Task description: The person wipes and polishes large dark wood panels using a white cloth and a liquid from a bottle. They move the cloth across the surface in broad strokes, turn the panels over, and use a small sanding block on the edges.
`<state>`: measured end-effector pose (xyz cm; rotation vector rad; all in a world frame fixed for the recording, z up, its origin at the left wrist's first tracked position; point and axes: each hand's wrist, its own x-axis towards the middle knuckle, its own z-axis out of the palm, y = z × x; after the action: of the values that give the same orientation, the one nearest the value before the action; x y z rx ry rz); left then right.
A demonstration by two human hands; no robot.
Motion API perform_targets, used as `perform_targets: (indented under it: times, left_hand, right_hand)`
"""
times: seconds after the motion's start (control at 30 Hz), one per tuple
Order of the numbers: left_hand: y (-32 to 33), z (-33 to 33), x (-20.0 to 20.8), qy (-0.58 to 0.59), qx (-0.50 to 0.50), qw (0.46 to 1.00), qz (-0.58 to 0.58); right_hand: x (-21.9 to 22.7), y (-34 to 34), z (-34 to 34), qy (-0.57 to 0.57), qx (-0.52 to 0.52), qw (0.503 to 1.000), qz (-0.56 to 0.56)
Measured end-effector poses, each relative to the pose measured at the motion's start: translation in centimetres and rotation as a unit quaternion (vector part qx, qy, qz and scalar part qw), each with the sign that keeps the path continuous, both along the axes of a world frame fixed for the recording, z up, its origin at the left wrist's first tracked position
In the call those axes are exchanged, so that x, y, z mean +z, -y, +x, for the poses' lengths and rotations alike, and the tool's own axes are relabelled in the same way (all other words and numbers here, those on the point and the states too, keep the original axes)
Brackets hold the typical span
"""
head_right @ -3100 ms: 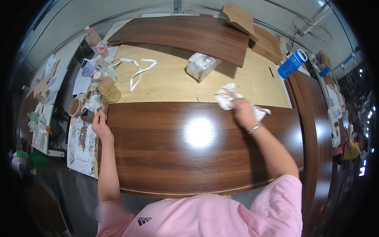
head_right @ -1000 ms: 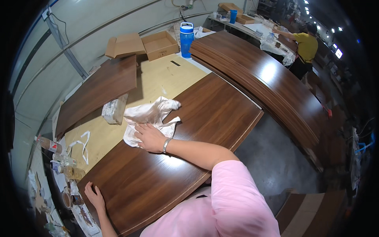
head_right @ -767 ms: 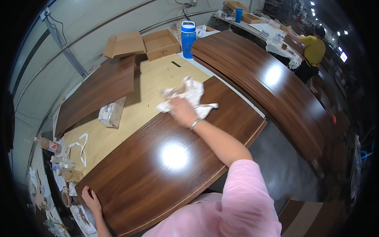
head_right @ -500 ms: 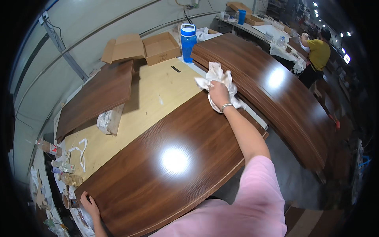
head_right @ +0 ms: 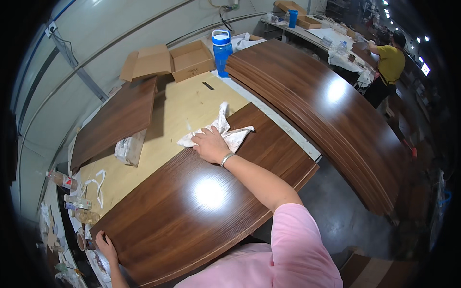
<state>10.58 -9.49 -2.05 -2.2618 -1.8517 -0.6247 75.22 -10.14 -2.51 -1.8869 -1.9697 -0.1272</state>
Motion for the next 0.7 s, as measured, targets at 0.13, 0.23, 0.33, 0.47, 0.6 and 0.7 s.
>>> perform_targets:
  times: [0.13, 0.23, 0.33, 0.47, 0.6, 0.7]
  left_hand:
    - [1.6, -2.5, 0.7, 0.016, 0.042, 0.999, 0.029]
    - [0.6, 5.0, 5.0, 0.092, 0.068, 0.993, -0.02]
    - [0.2, 5.0, 5.3, 0.077, 0.086, 0.993, -0.003]
    - [0.8, 0.9, 1.3, 0.069, 0.047, 0.991, 0.101]
    - [2.0, 0.0, 0.6, 0.035, 0.106, 0.992, 0.062]
    - [1.7, 0.2, -0.5, 0.023, 0.115, 0.99, 0.082]
  right_hand:
    - [0.0, -3.1, 4.1, -0.006, -0.016, 1.0, -0.006]
    - [-1.9, -0.3, 13.8, 0.002, -0.12, 0.992, 0.04]
    - [-7.3, 0.2, 21.6, 0.006, -0.12, 0.993, -0.017]
    - [-9.9, -4.8, 14.1, -0.047, -0.008, 0.998, -0.051]
    - [-7.1, -6.9, -3.7, -0.15, 0.094, 0.981, -0.079]
    - [-4.3, -7.7, -17.7, -0.147, 0.187, 0.967, -0.088]
